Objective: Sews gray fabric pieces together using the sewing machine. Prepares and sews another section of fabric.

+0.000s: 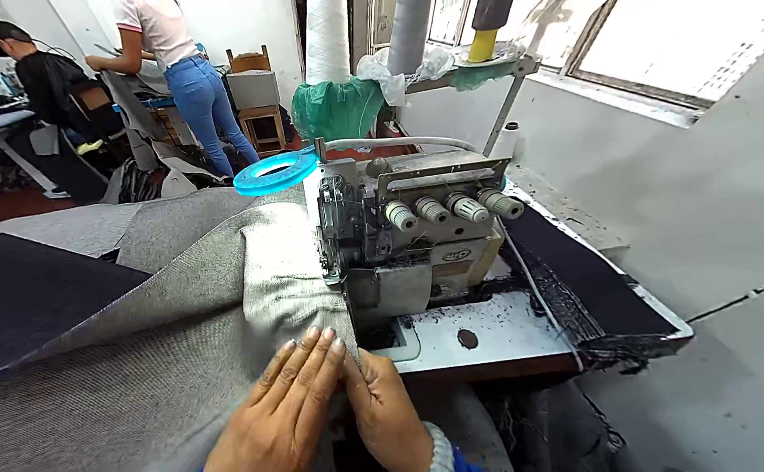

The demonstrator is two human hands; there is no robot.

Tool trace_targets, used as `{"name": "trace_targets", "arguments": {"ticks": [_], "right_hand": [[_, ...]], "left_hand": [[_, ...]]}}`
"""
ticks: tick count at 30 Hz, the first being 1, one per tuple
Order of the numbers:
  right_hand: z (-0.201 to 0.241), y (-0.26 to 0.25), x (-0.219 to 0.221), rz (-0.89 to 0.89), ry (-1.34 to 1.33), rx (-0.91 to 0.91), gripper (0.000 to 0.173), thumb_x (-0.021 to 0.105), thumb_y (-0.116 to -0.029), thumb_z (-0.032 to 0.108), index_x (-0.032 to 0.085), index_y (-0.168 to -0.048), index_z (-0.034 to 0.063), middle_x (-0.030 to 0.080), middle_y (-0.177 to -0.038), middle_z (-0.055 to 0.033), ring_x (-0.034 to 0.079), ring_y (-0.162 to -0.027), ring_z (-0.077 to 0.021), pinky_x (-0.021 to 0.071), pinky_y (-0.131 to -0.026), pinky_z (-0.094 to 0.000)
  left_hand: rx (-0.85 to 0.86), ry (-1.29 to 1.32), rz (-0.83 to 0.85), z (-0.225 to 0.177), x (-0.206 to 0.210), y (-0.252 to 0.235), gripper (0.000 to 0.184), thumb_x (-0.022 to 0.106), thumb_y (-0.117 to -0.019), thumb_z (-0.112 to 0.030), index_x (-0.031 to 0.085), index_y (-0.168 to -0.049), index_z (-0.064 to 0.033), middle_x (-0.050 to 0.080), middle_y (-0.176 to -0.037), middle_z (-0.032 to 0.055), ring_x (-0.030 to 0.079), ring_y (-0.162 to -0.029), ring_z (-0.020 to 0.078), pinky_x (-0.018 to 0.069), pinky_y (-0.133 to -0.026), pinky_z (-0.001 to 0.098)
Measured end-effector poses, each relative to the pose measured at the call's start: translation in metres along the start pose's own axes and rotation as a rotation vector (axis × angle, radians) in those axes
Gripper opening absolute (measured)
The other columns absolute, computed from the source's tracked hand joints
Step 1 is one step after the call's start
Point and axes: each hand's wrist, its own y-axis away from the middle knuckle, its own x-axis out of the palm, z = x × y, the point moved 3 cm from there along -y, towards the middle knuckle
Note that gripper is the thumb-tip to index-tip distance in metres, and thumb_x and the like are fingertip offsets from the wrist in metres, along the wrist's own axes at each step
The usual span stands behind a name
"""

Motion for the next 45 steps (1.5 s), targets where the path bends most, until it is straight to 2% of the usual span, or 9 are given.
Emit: {"name": "trace_targets", "arguments": {"ticks": [14, 18, 21, 26, 31, 34, 37, 41, 45], "right_hand": [[-0.013, -0.016, 0.011, -0.118, 0.351, -0.291, 0.037, 0.046, -0.0998, 0.011, 0.060, -0.067, 0.0004, 0.055, -0.055, -0.0057, 0.055, -0.049, -0.0097, 0.0469, -0.048, -0.0230], [-0.040, 0.001, -0.011, -0.237, 0.655, -0.389, 0.036, 0.047, -0.1007, 0.017, 0.069, -0.078, -0.0005, 0.068, -0.074, -0.0116, 0.069, -0.071, -0.0189, 0.0582, -0.070, -0.0274], [-0.058, 0.008, -0.021, -0.234, 0.956, -0.514, 0.038, 0.045, -0.1023, 0.022, 0.071, -0.082, 0.0042, 0.075, -0.082, -0.0090, 0.074, -0.081, -0.0215, 0.0594, -0.080, -0.0340], [-0.073, 0.026, -0.011, -0.258, 1.255, -0.544, 0.032, 0.051, -0.0958, 0.022, 0.071, -0.075, 0.0066, 0.069, -0.068, -0.0074, 0.068, -0.065, -0.0230, 0.0553, -0.064, -0.0363], [-0.064, 0.019, -0.004, -0.151, 1.255, -0.505, 0.029, 0.054, -0.0910, 0.014, 0.069, -0.070, 0.0006, 0.068, -0.066, -0.0148, 0.068, -0.061, -0.0310, 0.0543, -0.060, -0.0409], [-0.053, 0.012, 0.002, -0.162, 1.247, -0.523, 0.033, 0.050, -0.0958, 0.015, 0.067, -0.071, 0.0011, 0.068, -0.066, -0.0138, 0.068, -0.062, -0.0296, 0.0534, -0.060, -0.0396], [-0.052, 0.010, 0.001, -0.160, 1.230, -0.529, 0.035, 0.048, -0.0983, 0.016, 0.067, -0.073, 0.0016, 0.067, -0.066, -0.0144, 0.068, -0.063, -0.0301, 0.0533, -0.060, -0.0406], [-0.051, 0.012, 0.002, -0.154, 1.227, -0.536, 0.032, 0.049, -0.0976, 0.014, 0.067, -0.074, 0.0014, 0.067, -0.066, -0.0145, 0.068, -0.063, -0.0308, 0.0529, -0.059, -0.0404], [-0.048, 0.012, 0.000, -0.114, 1.207, -0.514, 0.031, 0.050, -0.0982, 0.012, 0.067, -0.075, -0.0003, 0.068, -0.069, -0.0167, 0.069, -0.065, -0.0328, 0.0535, -0.059, -0.0425]], "left_hand": [[0.029, 0.280, -0.030, 0.062, 0.027, -0.037, 0.035, 0.049, -0.0914, 0.006, 0.076, -0.110, -0.0054, 0.077, -0.114, 0.0094, 0.073, -0.111, 0.0245, 0.0567, -0.099, 0.0364], [-0.246, 0.040, -0.137, 0.059, 0.039, 0.015, 0.037, 0.053, -0.0914, -0.001, 0.067, -0.126, 0.0007, 0.068, -0.130, 0.0222, 0.061, -0.125, 0.0446, 0.0493, -0.104, 0.0560], [-0.579, -0.087, -0.068, 0.111, 0.070, 0.051, 0.078, 0.069, -0.0791, -0.003, 0.042, -0.151, 0.0057, 0.035, -0.150, 0.0454, 0.028, -0.134, 0.0752, 0.0223, -0.103, 0.0872], [-0.761, 0.182, 0.192, 0.199, 0.135, -0.024, 0.081, 0.068, -0.0850, 0.007, 0.035, -0.158, -0.0038, 0.048, -0.142, 0.0394, 0.043, -0.135, 0.0584, 0.0342, -0.112, 0.0680], [-0.757, 0.096, 0.285, 0.237, 0.169, -0.064, 0.070, 0.057, -0.0949, 0.009, 0.040, -0.159, -0.0141, 0.041, -0.158, 0.0259, 0.022, -0.152, 0.0509, 0.0083, -0.122, 0.0683], [-0.897, 0.191, 0.580, 0.213, 0.123, -0.050, 0.053, 0.066, -0.0957, -0.009, 0.053, -0.147, -0.0021, 0.055, -0.144, 0.0283, 0.047, -0.137, 0.0518, 0.0373, -0.107, 0.0721], [-0.748, -0.082, 0.357, 0.202, 0.000, -0.006, 0.025, 0.065, -0.0987, -0.020, 0.074, -0.113, -0.0015, 0.073, -0.109, 0.0218, 0.069, -0.109, 0.0402, 0.0546, -0.092, 0.0583], [-0.961, -0.374, 0.398, 0.241, -0.135, 0.058, 0.027, 0.070, -0.0974, -0.019, 0.073, -0.112, 0.0025, 0.070, -0.110, 0.0273, 0.066, -0.109, 0.0486, 0.0490, -0.093, 0.0683], [-0.899, -0.286, 0.703, 0.280, -0.142, 0.075, 0.018, 0.068, -0.0982, -0.016, 0.076, -0.099, 0.0007, 0.073, -0.097, 0.0229, 0.069, -0.099, 0.0437, 0.0501, -0.091, 0.0661]]}}
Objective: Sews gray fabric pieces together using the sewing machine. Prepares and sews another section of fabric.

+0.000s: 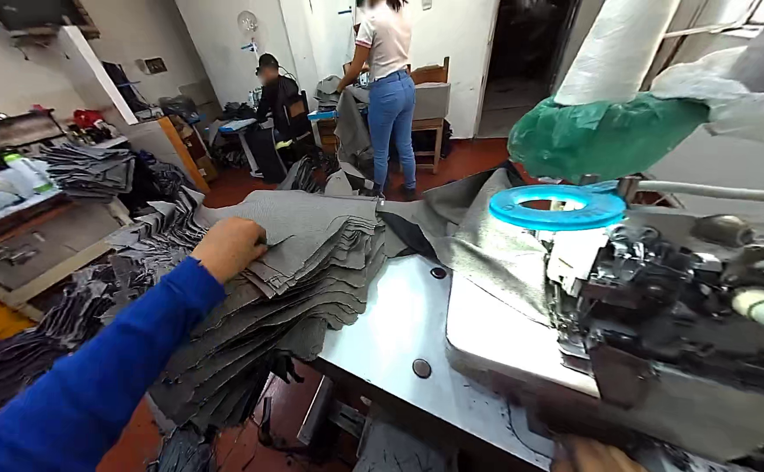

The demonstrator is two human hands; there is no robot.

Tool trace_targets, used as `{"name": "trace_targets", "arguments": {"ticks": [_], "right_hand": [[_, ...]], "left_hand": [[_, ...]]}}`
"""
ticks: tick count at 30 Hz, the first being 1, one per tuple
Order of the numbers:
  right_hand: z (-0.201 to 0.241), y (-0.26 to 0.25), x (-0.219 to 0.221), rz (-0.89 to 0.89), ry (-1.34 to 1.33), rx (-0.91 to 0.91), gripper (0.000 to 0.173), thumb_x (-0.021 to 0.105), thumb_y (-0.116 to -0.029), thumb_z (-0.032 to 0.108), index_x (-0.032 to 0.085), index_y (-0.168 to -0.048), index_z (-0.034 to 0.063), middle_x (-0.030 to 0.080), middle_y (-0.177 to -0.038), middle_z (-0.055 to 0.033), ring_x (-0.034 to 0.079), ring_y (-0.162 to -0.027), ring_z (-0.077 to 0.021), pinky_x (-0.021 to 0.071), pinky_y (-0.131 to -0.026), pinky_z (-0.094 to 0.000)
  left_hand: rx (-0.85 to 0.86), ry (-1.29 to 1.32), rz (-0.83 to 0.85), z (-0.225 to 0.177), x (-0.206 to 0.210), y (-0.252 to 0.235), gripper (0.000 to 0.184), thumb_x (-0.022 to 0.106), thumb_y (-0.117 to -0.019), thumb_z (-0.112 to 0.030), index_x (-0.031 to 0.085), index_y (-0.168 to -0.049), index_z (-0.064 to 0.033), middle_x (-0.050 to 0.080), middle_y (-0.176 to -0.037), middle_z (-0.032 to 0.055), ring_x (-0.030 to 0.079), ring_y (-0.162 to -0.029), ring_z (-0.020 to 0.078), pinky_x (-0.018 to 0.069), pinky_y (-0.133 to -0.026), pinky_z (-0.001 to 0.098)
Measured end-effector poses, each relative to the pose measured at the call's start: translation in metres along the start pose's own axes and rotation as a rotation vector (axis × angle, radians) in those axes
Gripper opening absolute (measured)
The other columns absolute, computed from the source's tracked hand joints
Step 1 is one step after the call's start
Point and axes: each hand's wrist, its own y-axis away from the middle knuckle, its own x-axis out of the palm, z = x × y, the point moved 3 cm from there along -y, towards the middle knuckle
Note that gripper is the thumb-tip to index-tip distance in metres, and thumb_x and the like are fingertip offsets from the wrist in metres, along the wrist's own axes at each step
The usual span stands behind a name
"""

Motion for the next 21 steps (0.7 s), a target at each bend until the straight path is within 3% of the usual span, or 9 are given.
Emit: {"name": "trace_targets", "arguments": {"ticks": [3, 7, 11, 14, 15, 17, 18, 19, 21], "right_hand": [[-0.008, 0.005, -0.006, 0.077, -0.141, 0.026, 0.026, 0.054, -0.0973, 0.010, 0.071, -0.083, -0.0032, 0.072, -0.077, -0.0197, 0.072, -0.073, -0.0360, 0.0562, -0.070, -0.0446], [-0.004, 0.014, -0.034, 0.188, -0.563, 0.157, 0.031, 0.058, -0.0972, 0.015, 0.068, -0.103, -0.0133, 0.069, -0.111, -0.0334, 0.065, -0.110, -0.0511, 0.0472, -0.103, -0.0545], [0.043, 0.007, -0.053, 0.418, -1.145, 0.275, 0.061, 0.062, -0.0978, 0.036, 0.056, -0.124, -0.0195, 0.063, -0.125, -0.0339, 0.063, -0.120, -0.0362, 0.0491, -0.104, -0.0453], [0.076, -0.013, -0.053, 0.603, -1.574, 0.530, 0.107, 0.055, -0.0930, 0.066, 0.022, -0.151, -0.0179, 0.051, -0.147, -0.0256, 0.059, -0.130, -0.0234, 0.0524, -0.102, -0.0404], [0.079, -0.028, -0.055, 0.554, -1.638, 0.649, 0.103, 0.051, -0.0948, 0.064, 0.020, -0.151, -0.0168, 0.054, -0.142, -0.0178, 0.061, -0.123, -0.0133, 0.0541, -0.098, -0.0325], [0.070, -0.052, -0.053, 0.291, -1.639, 0.858, 0.059, 0.041, -0.1061, 0.038, 0.043, -0.135, -0.0137, 0.066, -0.114, -0.0043, 0.065, -0.103, -0.0004, 0.0547, -0.092, -0.0215], [0.061, -0.063, -0.050, 0.150, -1.550, 0.977, 0.035, 0.039, -0.1071, 0.018, 0.058, -0.115, -0.0102, 0.069, -0.095, -0.0014, 0.066, -0.088, 0.0004, 0.0559, -0.083, -0.0199], [0.052, -0.072, -0.048, 0.076, -1.443, 1.069, 0.026, 0.041, -0.1064, 0.005, 0.063, -0.097, -0.0048, 0.065, -0.078, 0.0014, 0.064, -0.074, 0.0006, 0.0544, -0.072, -0.0184], [0.035, -0.072, -0.035, 0.023, -1.332, 1.028, 0.026, 0.047, -0.1028, -0.001, 0.067, -0.087, -0.0006, 0.064, -0.070, 0.0024, 0.063, -0.067, -0.0013, 0.0540, -0.068, -0.0192]], "left_hand": [[0.016, 0.013, 0.025, 0.008, -0.019, -0.020, 0.022, 0.063, -0.0997, -0.014, 0.073, -0.093, 0.0039, 0.070, -0.090, 0.0253, 0.068, -0.094, 0.0463, 0.0495, -0.085, 0.0681], [-0.073, 0.075, -0.178, -0.001, -0.061, -0.011, 0.022, 0.058, -0.1019, -0.012, 0.069, -0.094, 0.0055, 0.068, -0.090, 0.0278, 0.066, -0.093, 0.0491, 0.0476, -0.081, 0.0704], [0.111, 0.124, -0.377, -0.115, -0.038, 0.081, 0.015, 0.061, -0.0984, -0.015, 0.066, -0.095, -0.0008, 0.062, -0.067, 0.0168, 0.066, -0.063, 0.0378, 0.0531, -0.056, 0.0578], [0.232, 0.299, -0.452, -0.222, -0.012, 0.131, 0.020, 0.058, -0.0958, -0.013, 0.070, -0.097, 0.0028, 0.061, -0.057, 0.0109, 0.065, -0.050, 0.0291, 0.0514, -0.044, 0.0443], [0.232, 0.390, -0.431, -0.250, -0.005, 0.137, 0.020, 0.057, -0.0963, -0.011, 0.070, -0.100, 0.0042, 0.063, -0.061, 0.0119, 0.067, -0.053, 0.0295, 0.0530, -0.046, 0.0446], [0.269, 0.466, -0.487, -0.287, 0.013, 0.136, 0.019, 0.059, -0.0944, -0.008, 0.073, -0.101, 0.0022, 0.073, -0.076, 0.0109, 0.075, -0.072, 0.0289, 0.0605, -0.067, 0.0477], [0.327, 0.468, -0.481, -0.294, 0.020, 0.134, 0.020, 0.062, -0.0938, -0.007, 0.075, -0.105, 0.0019, 0.078, -0.092, 0.0125, 0.076, -0.092, 0.0339, 0.0570, -0.090, 0.0572], [0.406, 0.442, -0.455, -0.290, 0.025, 0.130, 0.023, 0.067, -0.0907, -0.008, 0.075, -0.110, 0.0003, 0.078, -0.100, 0.0144, 0.073, -0.104, 0.0399, 0.0481, -0.101, 0.0663], [0.507, 0.323, -0.345, -0.254, 0.025, 0.120, 0.051, 0.085, -0.0782, -0.021, 0.071, -0.125, -0.0043, 0.076, -0.105, 0.0186, 0.070, -0.105, 0.0490, 0.0371, -0.102, 0.0801]]}}
